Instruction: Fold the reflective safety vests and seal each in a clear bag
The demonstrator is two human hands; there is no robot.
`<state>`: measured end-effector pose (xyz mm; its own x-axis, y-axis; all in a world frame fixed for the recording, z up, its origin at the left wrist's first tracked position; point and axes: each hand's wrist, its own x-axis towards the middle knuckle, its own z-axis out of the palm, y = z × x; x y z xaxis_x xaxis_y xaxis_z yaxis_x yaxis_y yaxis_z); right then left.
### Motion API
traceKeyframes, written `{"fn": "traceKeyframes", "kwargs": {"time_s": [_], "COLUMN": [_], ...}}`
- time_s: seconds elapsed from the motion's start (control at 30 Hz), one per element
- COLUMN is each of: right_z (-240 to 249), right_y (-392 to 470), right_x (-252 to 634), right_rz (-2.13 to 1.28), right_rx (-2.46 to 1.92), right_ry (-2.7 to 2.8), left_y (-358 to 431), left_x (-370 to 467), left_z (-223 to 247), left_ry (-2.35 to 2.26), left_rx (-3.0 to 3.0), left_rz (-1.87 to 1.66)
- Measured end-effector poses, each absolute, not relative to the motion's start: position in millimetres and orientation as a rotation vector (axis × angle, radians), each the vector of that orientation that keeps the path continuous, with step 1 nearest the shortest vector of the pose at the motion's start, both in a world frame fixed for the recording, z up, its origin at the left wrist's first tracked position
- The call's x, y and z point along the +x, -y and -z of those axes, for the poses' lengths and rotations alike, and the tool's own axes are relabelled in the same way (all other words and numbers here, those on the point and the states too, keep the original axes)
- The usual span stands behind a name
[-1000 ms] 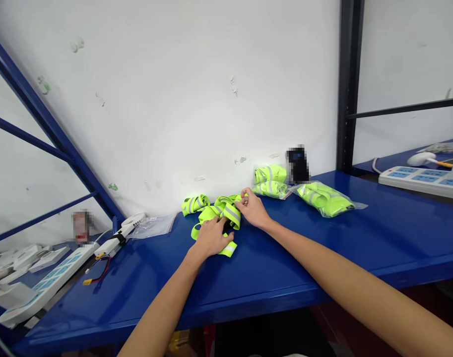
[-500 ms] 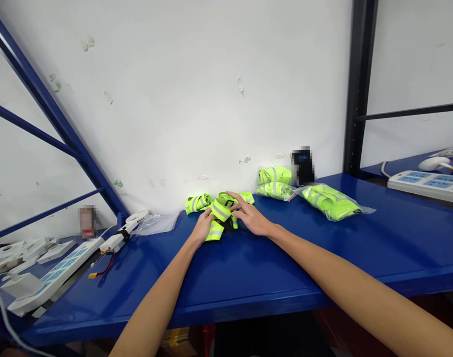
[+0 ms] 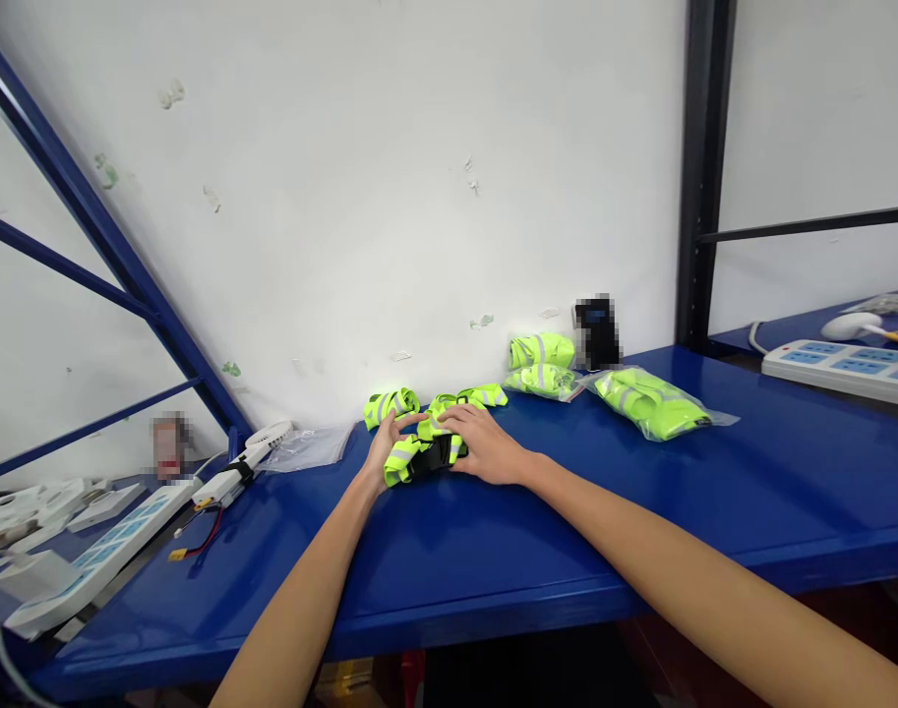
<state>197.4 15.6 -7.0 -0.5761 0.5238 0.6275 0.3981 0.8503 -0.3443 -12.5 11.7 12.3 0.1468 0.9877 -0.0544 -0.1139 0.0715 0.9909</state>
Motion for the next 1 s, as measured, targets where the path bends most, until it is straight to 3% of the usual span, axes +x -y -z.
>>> {"fn": "traceKeyframes", "kwargs": {"time_s": [0.13,0.33,0.5,0.77,1.0], "right_z": [6,8,4,-12,-79], "right_y": [-22,-39,-37,-27,0], "right_x": [197,205,206,197,188], "right_rz": [-0.465,-0.744,-0.821,-1.192,-1.222], "right_rx": [-0.828,-0.921,-0.768,-0.587,-0.391], "right_ry": [2.021,1.624,1.674,1.301,1.250], "left_y": [-12,1,17,10,12], "left_x": [-15,-20,-1,11,14], "left_z": [-17,-13,-18,-15,-37], "left_ry": [-0.938,-1.266,-1.248,-0.989,-0.751], "left_rx": [1.235,1.972,2.574,1.769,1.764], "left_rz": [-1.220,-1.870,-1.490,-1.199,-1.246]}}
